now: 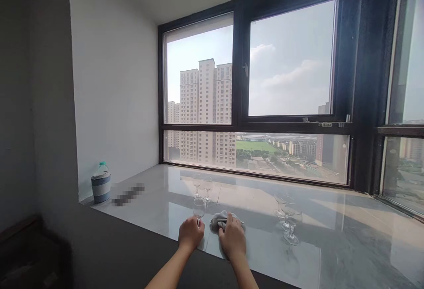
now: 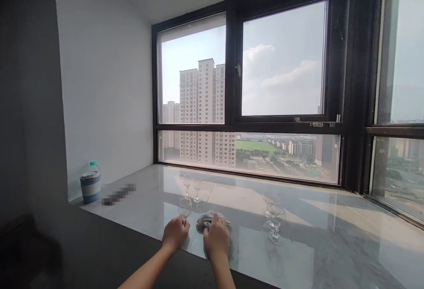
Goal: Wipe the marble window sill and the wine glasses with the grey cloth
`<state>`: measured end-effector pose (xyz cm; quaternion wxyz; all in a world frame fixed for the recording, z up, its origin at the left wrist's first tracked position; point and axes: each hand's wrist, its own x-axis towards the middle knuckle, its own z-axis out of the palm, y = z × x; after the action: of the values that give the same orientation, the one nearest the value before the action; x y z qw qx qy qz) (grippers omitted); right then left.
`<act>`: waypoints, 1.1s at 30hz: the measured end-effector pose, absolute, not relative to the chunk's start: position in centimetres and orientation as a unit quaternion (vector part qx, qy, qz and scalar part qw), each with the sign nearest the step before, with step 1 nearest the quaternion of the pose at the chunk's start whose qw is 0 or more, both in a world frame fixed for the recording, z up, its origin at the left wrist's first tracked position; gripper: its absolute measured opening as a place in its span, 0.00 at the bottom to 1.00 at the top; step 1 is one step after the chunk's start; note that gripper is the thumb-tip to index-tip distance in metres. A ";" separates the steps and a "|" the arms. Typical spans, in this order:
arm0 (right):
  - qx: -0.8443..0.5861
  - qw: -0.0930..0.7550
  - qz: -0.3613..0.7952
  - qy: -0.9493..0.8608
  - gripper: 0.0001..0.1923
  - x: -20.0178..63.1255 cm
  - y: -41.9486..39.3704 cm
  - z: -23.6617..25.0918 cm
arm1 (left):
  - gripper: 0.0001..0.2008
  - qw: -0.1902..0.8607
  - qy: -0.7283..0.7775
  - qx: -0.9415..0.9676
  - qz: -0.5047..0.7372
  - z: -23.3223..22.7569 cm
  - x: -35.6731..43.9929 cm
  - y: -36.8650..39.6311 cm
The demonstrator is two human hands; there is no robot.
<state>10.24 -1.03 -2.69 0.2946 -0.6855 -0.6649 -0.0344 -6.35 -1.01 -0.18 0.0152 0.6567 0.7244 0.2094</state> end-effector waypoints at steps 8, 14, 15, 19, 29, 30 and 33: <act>-0.686 0.295 -0.034 -0.664 0.28 10.3 -1.1 -2.6 | 0.17 0.010 0.719 0.656 0.229 -0.7 -6.5 -0.7; -0.685 0.295 -0.035 -0.665 0.29 10.3 -1.2 -2.5 | 0.17 -0.001 0.709 0.662 0.241 -1.3 -6.7 -0.3; -0.685 0.296 -0.036 -0.665 0.28 10.3 -1.2 -2.5 | 0.17 -0.002 0.709 0.663 0.242 -1.3 -6.7 -0.3; -0.687 0.294 -0.037 -0.664 0.28 10.3 -1.2 -2.5 | 0.16 -0.004 0.707 0.664 0.241 -1.3 -6.7 -0.3; -0.686 0.292 -0.028 -0.666 0.29 10.4 -1.2 -2.4 | 0.16 -0.005 0.709 0.662 0.242 -1.7 -6.8 0.0; -0.685 0.292 -0.029 -0.666 0.29 10.4 -1.1 -2.5 | 0.16 -0.003 0.709 0.663 0.242 -1.6 -6.8 -0.1; -0.684 0.294 -0.032 -0.667 0.28 10.5 -1.0 -2.7 | 0.16 -0.001 0.707 0.663 0.244 -1.4 -6.7 -0.3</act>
<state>10.47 -1.01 -2.72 0.2936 -0.6839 -0.6671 -0.0321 -6.70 -0.26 -1.38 -0.0008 0.6631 0.7075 0.2444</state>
